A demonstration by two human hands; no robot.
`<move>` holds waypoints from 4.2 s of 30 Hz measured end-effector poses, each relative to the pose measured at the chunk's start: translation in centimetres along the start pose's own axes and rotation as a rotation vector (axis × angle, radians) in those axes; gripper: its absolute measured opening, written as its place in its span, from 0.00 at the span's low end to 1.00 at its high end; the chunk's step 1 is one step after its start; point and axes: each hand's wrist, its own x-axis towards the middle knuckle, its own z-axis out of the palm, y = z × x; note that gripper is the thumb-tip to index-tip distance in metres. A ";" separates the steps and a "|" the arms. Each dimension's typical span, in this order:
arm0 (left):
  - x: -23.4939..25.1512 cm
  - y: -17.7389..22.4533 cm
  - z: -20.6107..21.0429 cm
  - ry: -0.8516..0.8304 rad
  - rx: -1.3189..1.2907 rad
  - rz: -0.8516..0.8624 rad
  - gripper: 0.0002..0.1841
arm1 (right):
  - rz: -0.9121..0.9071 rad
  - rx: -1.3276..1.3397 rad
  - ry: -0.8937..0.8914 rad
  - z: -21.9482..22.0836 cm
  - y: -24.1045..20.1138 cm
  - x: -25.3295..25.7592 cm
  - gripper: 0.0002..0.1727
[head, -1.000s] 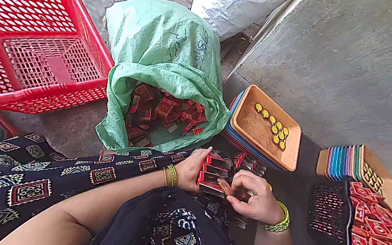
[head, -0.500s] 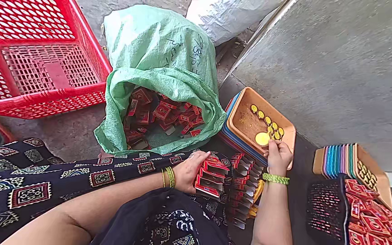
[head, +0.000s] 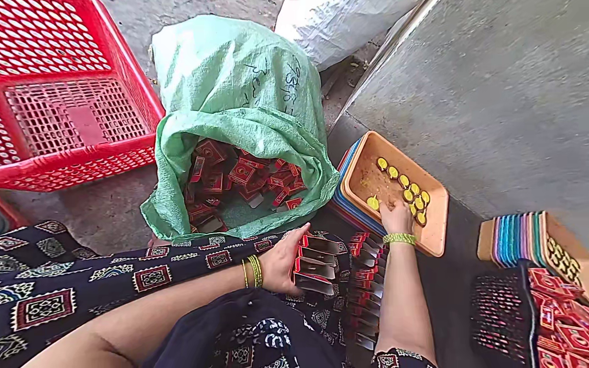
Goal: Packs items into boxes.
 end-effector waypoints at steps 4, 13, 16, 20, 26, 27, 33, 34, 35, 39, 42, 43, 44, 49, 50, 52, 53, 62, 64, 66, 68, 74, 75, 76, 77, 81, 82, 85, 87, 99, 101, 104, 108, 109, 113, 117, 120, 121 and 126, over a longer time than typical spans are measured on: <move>0.0 -0.1 0.2 0.007 0.004 -0.009 0.80 | -0.543 0.712 -0.440 -2.2 -1.4 -8.8 0.55; -0.7 1.2 0.8 -0.018 0.169 0.132 0.74 | -0.654 0.713 -0.426 -0.7 -3.7 -22.0 0.54; -0.9 2.3 1.4 0.000 0.207 0.280 0.70 | -0.678 0.725 -0.275 -0.9 -2.8 -24.3 0.47; -1.9 3.9 4.0 0.018 0.180 0.338 0.74 | -0.637 0.805 -0.293 -1.8 -0.1 -26.3 0.46; -2.5 6.2 5.0 -0.333 -0.299 0.026 0.83 | -0.305 1.199 -0.553 -2.2 6.2 -28.8 0.43; -2.2 6.1 5.1 -0.377 -0.381 0.042 0.82 | -0.256 1.273 -0.561 -2.0 7.3 -29.0 0.44; -1.9 7.9 6.6 -0.499 -0.530 -0.103 0.76 | -0.035 1.527 -0.436 -0.6 12.4 -29.8 0.49; -1.9 7.9 6.7 -0.496 -0.495 -0.117 0.74 | -0.019 1.529 -0.393 -0.8 13.1 -29.4 0.49; -1.8 8.0 6.7 -0.491 -0.463 -0.136 0.72 | -0.002 1.522 -0.346 -1.0 13.8 -28.8 0.49; -1.4 7.6 5.8 -0.378 -0.420 -0.193 0.61 | -0.008 1.346 -0.233 -1.9 17.4 -25.8 0.46; -1.4 7.4 4.5 -0.271 -0.399 -0.204 0.55 | -0.002 1.212 -0.226 -1.2 19.6 -23.3 0.44; -1.4 7.4 4.1 -0.234 -0.390 -0.210 0.53 | 0.004 1.167 -0.244 -0.7 20.0 -22.6 0.44; -1.4 7.3 3.7 -0.196 -0.392 -0.211 0.52 | 0.011 1.123 -0.272 -0.2 20.2 -21.9 0.44; -1.4 6.7 2.4 -0.049 -0.413 -0.216 0.48 | -0.068 0.796 -0.376 2.9 20.1 -18.3 0.44; -1.3 6.7 2.2 -0.032 -0.408 -0.215 0.48 | -0.104 0.678 -0.375 3.3 19.7 -17.6 0.43; -1.1 6.8 1.8 -0.003 -0.392 -0.226 0.47 | -0.150 0.379 -0.379 3.6 18.3 -16.4 0.38; -1.0 6.8 1.7 0.009 -0.388 -0.225 0.47 | -0.158 0.214 -0.376 3.8 17.3 -16.1 0.35; -0.4 6.9 -0.3 0.115 -0.332 -0.199 0.43 | -0.116 -0.314 -0.278 3.1 12.1 -17.5 0.39; -0.2 7.2 -1.8 0.179 -0.292 -0.206 0.42 | -0.100 -0.291 -0.280 2.0 12.0 -18.3 0.39; -0.1 7.7 -3.8 0.258 -0.232 -0.239 0.41 | -0.135 -0.307 -0.360 1.4 11.6 -19.6 0.24; -0.1 8.0 -6.1 0.339 -0.174 -0.284 0.41 | -0.153 -0.379 -0.581 1.3 10.8 -21.0 0.14; -0.5 6.3 -11.4 0.550 -0.217 -0.402 0.38 | -0.021 -0.424 -0.860 5.7 10.2 -23.9 0.24; -0.5 5.9 -12.3 0.590 -0.221 -0.405 0.38 | 0.017 -0.395 -0.820 5.8 9.7 -23.9 0.26; -0.6 5.6 -13.3 0.635 -0.232 -0.414 0.38 | 0.043 -0.398 -0.801 5.9 9.3 -23.7 0.27; -0.8 5.3 -14.4 0.675 -0.245 -0.434 0.38 | 0.042 -0.422 -0.809 5.8 9.0 -23.5 0.28; -1.8 3.5 -18.5 0.820 -0.284 -0.556 0.36 | -0.070 -0.609 -0.946 2.9 7.5 -20.9 0.20; -2.0 3.0 -19.3 0.855 -0.292 -0.587 0.35 | -0.086 -0.590 -0.932 1.5 6.9 -19.7 0.19; -2.6 0.4 -20.2 0.915 -0.327 -0.697 0.31 | -0.274 -0.397 -0.610 -2.8 2.3 -17.5 0.15; -2.7 -1.9 -20.1 0.847 -0.363 -0.782 0.29 | -0.493 -0.219 -0.433 -3.8 -2.7 -16.2 0.14; -2.8 -7.9 -18.4 0.409 -0.066 -1.186 0.32 | 0.047 0.390 -0.799 22.8 -27.5 -6.9 0.31; -2.6 -8.2 -18.1 0.383 -0.134 -1.186 0.31 | 0.031 0.400 -0.686 25.3 -28.2 -6.5 0.29; -2.4 -8.9 -17.4 0.409 -0.304 -1.204 0.33 | 0.181 0.775 -0.677 26.6 -28.2 -6.7 0.29; -2.5 -9.1 -16.2 0.532 -0.553 -1.229 0.39 | 0.434 0.956 -0.978 21.8 -27.3 -7.7 0.23; -2.5 -9.2 -16.0 0.563 -0.619 -1.222 0.40 | 0.426 0.914 -1.082 20.6 -27.0 -8.0 0.18; -2.6 -10.2 -15.0 0.741 -0.764 -1.205 0.34 | 0.188 0.638 -1.293 19.0 -26.7 -9.6 0.23; -3.2 -8.1 -16.2 0.612 -0.397 -1.355 0.40 | -0.247 0.165 -0.855 20.6 -29.5 -9.9 0.43; -3.2 -6.9 -16.4 0.448 -0.201 -1.403 0.43 | -0.351 0.256 -0.659 23.4 -32.4 -9.0 0.39; -3.1 -6.8 -16.4 0.412 -0.186 -1.408 0.42 | -0.338 0.309 -0.631 24.2 -33.5 -8.9 0.38; -3.3 -7.5 -16.6 0.447 -0.228 -1.385 0.42 | -0.215 0.512 -0.481 26.9 -37.0 -8.6 0.36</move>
